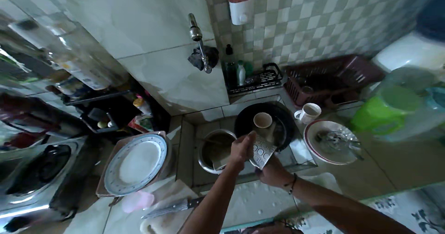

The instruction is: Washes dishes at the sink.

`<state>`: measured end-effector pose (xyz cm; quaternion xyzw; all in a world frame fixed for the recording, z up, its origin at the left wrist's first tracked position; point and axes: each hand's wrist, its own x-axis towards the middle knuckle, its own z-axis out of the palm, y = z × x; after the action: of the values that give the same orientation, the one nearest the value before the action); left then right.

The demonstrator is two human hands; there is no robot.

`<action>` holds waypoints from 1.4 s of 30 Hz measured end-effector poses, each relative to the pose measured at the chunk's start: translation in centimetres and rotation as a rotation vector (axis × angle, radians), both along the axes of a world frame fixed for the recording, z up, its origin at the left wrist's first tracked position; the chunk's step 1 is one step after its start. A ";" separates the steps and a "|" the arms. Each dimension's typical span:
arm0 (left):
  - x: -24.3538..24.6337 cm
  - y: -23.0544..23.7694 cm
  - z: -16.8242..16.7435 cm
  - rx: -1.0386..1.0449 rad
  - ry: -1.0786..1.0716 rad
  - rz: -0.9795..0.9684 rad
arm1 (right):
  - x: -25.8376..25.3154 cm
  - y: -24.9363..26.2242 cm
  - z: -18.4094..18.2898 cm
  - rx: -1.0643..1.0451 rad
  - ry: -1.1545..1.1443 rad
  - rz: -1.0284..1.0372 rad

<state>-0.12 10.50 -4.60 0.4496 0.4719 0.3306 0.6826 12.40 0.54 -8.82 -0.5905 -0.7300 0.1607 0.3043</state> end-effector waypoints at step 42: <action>0.7 -3.7 -3.6 -0.247 -0.283 0.292 | 5.8 7.5 8.8 -0.213 0.538 -0.218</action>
<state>0.54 6.85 -8.17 0.2390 0.4682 0.4252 0.7368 18.23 8.00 0.00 -0.6302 -0.5346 0.3530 0.4386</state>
